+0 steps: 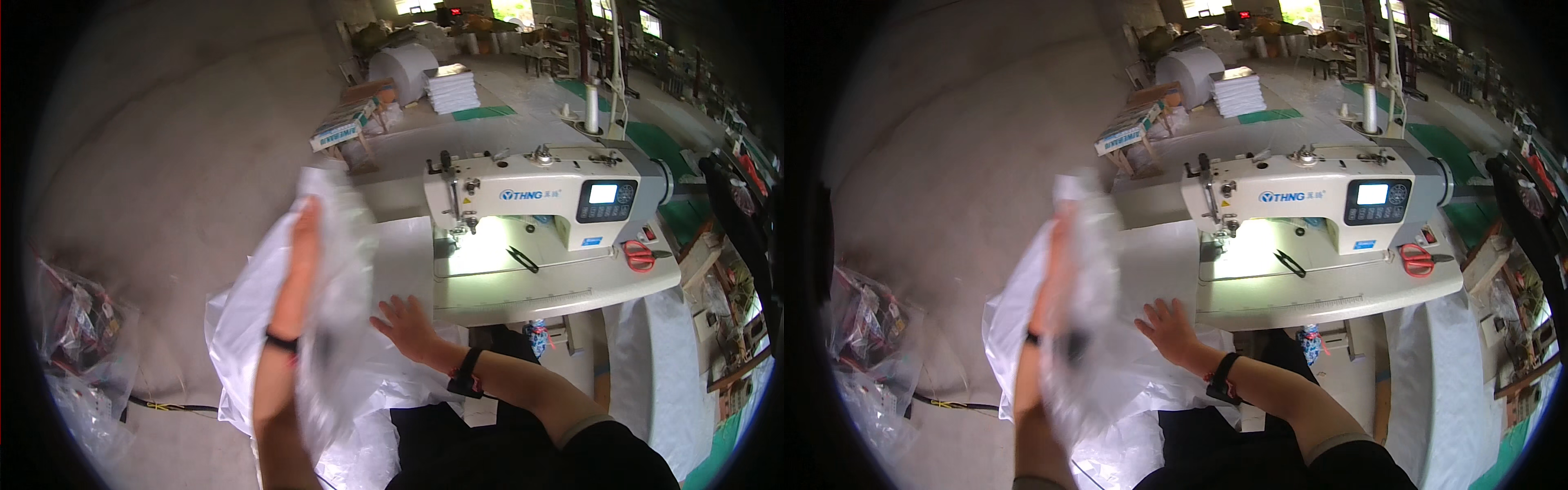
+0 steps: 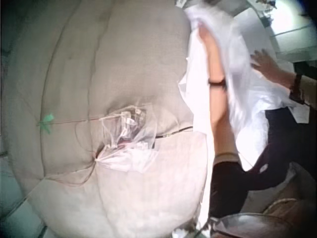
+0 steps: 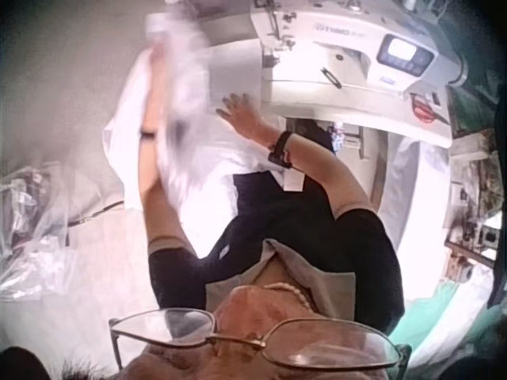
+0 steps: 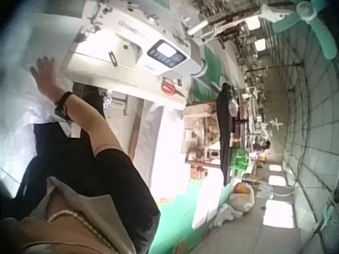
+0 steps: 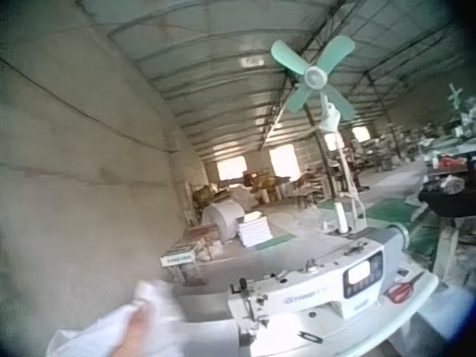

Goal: The recorder uses an industrial sewing machine to stitch together large sheets of white plastic material for bag manufacturing.

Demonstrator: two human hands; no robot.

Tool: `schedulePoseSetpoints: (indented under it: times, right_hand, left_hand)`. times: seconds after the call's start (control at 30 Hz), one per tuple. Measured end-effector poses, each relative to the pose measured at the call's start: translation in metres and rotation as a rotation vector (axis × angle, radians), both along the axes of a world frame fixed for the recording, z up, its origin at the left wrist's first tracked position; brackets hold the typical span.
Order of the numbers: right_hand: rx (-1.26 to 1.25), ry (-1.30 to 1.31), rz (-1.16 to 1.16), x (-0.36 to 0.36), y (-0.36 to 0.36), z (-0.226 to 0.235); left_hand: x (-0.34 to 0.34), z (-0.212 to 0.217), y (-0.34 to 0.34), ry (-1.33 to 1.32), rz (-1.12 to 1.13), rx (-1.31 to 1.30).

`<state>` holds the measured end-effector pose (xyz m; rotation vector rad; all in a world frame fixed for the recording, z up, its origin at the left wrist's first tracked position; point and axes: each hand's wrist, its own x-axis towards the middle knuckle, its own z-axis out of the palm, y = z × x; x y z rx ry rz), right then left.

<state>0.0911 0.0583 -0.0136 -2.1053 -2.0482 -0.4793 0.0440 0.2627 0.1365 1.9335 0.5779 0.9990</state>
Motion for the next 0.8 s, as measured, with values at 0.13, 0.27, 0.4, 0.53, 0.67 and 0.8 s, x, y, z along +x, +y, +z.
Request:
schedulePoseSetpoints:
  times: [0.13, 0.27, 0.4, 0.53, 0.67, 0.8]
  right_hand:
    - [-0.064, -0.112, 0.093, 0.015, -0.037, -0.016]
    - [0.155, 0.502, 0.196, 0.029, -0.102, -0.022]
    - [-0.379, 0.977, -0.494, 0.043, -0.122, -0.055]
    - [-0.034, 0.627, -0.338, 0.061, -0.076, -0.107]
    - [-0.199, 1.100, 0.382, 0.013, -0.081, -0.122]
    - [-1.047, 0.911, 0.837, -0.046, -0.142, -0.100]
  left_hand:
    - [0.082, -0.091, -0.012, 0.644, -0.244, 0.449]
    - [0.097, -0.138, -0.013, 0.989, -0.052, 0.551]
    - [0.098, -0.135, -0.008, 1.011, -0.068, 0.547]
    - [0.100, -0.127, -0.012, 1.037, -0.049, 0.552]
    - [0.093, -0.132, -0.019, 1.013, -0.017, 0.575]
    - [0.081, -0.146, -0.031, 0.908, 0.036, 0.560]
